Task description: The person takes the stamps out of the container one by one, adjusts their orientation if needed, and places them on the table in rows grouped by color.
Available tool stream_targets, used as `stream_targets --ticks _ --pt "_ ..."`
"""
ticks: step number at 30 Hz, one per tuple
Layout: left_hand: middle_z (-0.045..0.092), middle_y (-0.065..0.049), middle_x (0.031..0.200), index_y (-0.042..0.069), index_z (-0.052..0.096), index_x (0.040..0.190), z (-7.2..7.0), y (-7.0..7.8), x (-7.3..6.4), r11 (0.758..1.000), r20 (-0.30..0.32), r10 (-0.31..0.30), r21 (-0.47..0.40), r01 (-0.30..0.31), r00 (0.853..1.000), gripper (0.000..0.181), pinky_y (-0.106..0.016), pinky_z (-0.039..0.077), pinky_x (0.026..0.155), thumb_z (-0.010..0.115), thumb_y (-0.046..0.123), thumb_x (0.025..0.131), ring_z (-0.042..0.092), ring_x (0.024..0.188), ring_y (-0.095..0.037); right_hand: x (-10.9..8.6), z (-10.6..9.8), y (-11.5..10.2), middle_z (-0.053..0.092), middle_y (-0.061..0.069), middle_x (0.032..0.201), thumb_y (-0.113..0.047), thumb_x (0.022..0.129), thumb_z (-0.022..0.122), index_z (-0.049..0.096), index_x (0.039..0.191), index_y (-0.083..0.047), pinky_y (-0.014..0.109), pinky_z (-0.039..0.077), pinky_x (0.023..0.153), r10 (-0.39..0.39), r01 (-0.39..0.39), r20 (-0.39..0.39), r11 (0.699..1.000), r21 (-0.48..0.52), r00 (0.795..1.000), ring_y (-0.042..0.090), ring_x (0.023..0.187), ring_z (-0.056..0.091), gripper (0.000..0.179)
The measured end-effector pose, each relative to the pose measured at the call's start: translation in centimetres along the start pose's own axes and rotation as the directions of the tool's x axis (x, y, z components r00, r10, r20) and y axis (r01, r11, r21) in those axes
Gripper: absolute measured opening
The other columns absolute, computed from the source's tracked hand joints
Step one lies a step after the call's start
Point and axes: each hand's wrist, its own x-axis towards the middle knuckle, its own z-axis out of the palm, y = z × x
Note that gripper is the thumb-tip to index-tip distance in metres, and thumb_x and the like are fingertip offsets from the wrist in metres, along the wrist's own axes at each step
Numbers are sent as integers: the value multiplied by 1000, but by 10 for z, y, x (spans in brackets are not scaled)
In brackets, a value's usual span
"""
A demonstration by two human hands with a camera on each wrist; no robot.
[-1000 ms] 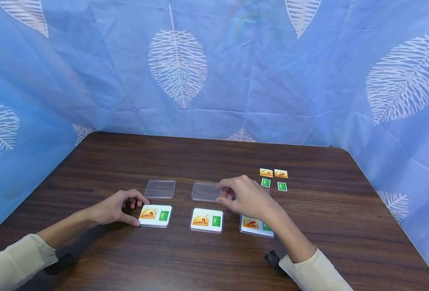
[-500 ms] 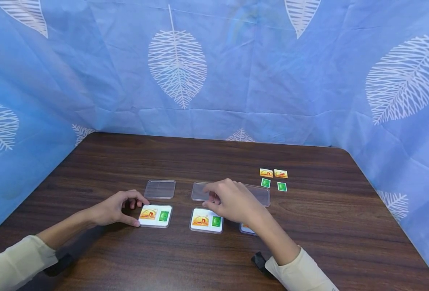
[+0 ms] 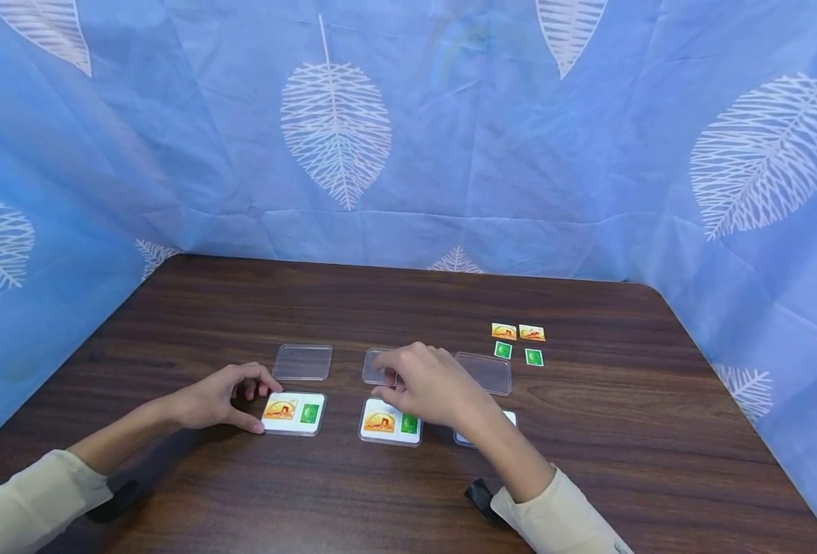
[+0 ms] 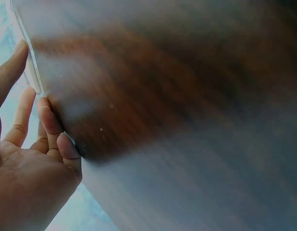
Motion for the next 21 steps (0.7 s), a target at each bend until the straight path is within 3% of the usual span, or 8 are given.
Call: stream_targets --ticks 11,21 --pt "49 -6 99 -2 66 117 1 -1 -3 1000 -8 -4 12 4 1000 44 -31 35 79 88 5 80 43 89 -23 15 19 -4 67 -9 83 -12 97 73 74 117 -1 22 52 70 -82 69 92 988 137 992 -1 73 59 23" --pt "48 -6 100 -3 65 117 1 1 -2 1000 -5 17 0 -17 1000 44 -31 35 79 87 4 80 43 89 -22 24 34 -12 66 -10 84 -15 96 76 75 116 -5 21 48 66 -69 55 130 993 108 989 -3 73 56 22"
